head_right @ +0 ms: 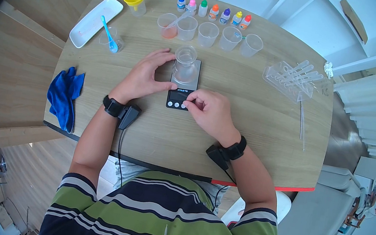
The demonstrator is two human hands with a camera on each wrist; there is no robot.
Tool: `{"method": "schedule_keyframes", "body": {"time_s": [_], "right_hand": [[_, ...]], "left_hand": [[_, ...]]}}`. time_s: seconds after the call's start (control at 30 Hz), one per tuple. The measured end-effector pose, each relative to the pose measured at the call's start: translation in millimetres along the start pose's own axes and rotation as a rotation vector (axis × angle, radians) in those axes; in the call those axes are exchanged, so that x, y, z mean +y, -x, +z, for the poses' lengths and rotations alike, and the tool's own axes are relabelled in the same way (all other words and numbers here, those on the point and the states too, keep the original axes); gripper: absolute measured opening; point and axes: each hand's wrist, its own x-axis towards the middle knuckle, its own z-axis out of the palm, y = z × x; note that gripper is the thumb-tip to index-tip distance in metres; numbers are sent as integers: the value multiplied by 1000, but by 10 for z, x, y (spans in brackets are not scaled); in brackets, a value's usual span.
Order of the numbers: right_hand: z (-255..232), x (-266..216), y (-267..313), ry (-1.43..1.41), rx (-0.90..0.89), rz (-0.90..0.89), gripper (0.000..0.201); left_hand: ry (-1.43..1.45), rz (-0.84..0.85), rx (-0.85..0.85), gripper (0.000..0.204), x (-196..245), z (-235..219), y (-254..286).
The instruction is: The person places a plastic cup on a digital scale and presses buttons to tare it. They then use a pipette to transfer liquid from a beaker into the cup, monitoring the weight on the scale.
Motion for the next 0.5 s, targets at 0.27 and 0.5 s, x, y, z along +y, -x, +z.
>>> {"method": "schedule_keyframes", "body": {"time_s": [0.27,0.5], "right_hand": [[0,-9,-2,7,6,-13,9],[-5,-10,0,9,1,-5,9]], "left_hand": [[-10,-2,-2,85,10,-6,-3],[-14,0,-1,85,5,1,-5]]}}
